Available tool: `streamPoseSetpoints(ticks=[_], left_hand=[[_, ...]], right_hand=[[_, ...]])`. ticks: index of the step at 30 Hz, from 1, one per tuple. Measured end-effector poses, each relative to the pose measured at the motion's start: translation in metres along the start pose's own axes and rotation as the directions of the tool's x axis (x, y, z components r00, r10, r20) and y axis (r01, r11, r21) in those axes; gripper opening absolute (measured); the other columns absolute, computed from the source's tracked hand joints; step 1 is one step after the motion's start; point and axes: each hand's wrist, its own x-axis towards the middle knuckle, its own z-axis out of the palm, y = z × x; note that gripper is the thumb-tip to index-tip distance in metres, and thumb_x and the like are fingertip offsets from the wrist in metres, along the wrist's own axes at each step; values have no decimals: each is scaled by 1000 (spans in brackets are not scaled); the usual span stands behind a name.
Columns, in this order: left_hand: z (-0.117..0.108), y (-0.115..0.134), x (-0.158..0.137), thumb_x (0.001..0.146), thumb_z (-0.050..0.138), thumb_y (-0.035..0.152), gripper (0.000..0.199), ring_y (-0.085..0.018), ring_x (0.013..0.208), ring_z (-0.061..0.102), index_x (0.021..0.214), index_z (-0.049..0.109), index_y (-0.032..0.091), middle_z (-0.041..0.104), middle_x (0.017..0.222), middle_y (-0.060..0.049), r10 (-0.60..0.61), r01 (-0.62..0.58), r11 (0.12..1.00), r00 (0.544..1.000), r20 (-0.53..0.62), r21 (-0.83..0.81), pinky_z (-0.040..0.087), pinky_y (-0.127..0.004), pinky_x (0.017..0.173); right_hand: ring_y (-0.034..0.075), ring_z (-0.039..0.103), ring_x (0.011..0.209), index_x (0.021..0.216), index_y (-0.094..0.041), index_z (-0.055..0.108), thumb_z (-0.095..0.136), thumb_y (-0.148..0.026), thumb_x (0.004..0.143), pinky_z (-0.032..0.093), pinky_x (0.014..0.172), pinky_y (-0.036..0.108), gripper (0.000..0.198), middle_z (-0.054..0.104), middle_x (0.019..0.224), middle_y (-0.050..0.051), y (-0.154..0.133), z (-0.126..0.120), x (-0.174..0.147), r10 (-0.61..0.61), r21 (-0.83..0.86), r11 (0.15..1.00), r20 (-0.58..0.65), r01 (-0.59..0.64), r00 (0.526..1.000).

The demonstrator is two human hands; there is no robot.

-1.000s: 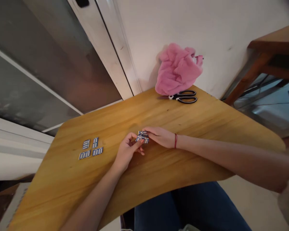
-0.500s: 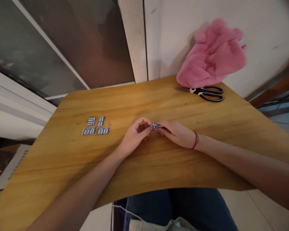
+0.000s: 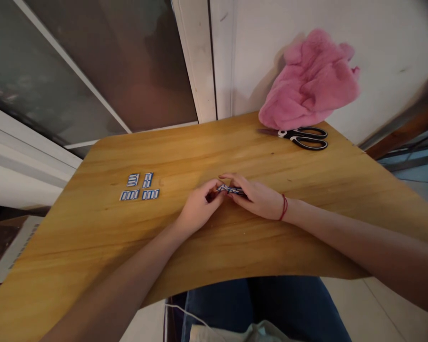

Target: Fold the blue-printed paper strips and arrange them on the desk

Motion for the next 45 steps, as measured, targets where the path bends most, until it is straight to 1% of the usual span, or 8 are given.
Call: streamPoseSetpoints(ticks=[4,9,12,18,28,34,38,45], left_hand=[[0,2,0,86,50,26,8,-9,64,43,81,52,19,47,69,4,-15,14,999,999,-39,-31,34,-21,60],[-3,2,-3,84,53,28,11,-9,55,34,78,53,20,35,58,6,-19,35,988,994,-107,152,28,-22,53],[-6,0,-5,83,54,29,11,-9,51,31,76,54,20,30,54,7,12,23,962,992,-126,271,26,-22,51],[-7,-1,-3,80,53,20,9,-9,53,41,87,59,21,44,56,7,78,-44,935,994,-83,352,32,-22,55],[-3,-3,-3,81,52,19,8,-10,57,44,88,55,20,48,62,5,33,-32,936,999,1,351,32,-23,58],[-5,-2,-1,83,52,23,7,-10,57,43,89,54,20,48,61,6,0,9,946,1000,-28,324,33,-24,59],[-4,-3,-1,85,51,25,6,-11,62,45,89,55,21,50,67,4,29,-24,936,1000,-9,351,33,-24,60],[-5,-4,-1,84,53,27,7,-10,55,40,84,55,20,44,59,6,-1,1,938,1000,0,348,31,-23,58]], right_hand=[[14,60,83,112,-15,54,47,-26,90,45,73,26,26,65,100,8,4,-2,2,-1,13,1000,-84,2,996],[10,54,69,90,-14,64,51,-29,89,42,65,22,20,61,87,6,10,-7,4,-60,-62,997,-158,50,986],[9,53,65,91,-16,66,51,-30,89,39,63,22,21,62,85,5,10,-8,3,-28,-103,995,-146,13,989],[10,54,65,96,-20,67,53,-31,87,33,60,22,21,65,76,1,8,-6,3,117,-184,975,-45,-124,992],[10,51,64,101,-21,66,53,-34,87,29,59,22,23,65,77,1,9,-4,5,111,-179,978,13,-107,994],[10,52,64,102,-20,66,53,-34,87,30,58,21,25,64,76,0,9,-3,5,101,-167,981,0,-100,995],[9,50,63,100,-20,66,52,-35,87,30,58,21,23,62,74,0,10,-2,6,81,-157,984,-7,-81,997],[9,51,63,100,-21,65,54,-34,86,30,58,21,23,62,74,-1,9,-4,5,128,-116,985,-9,-128,992]])
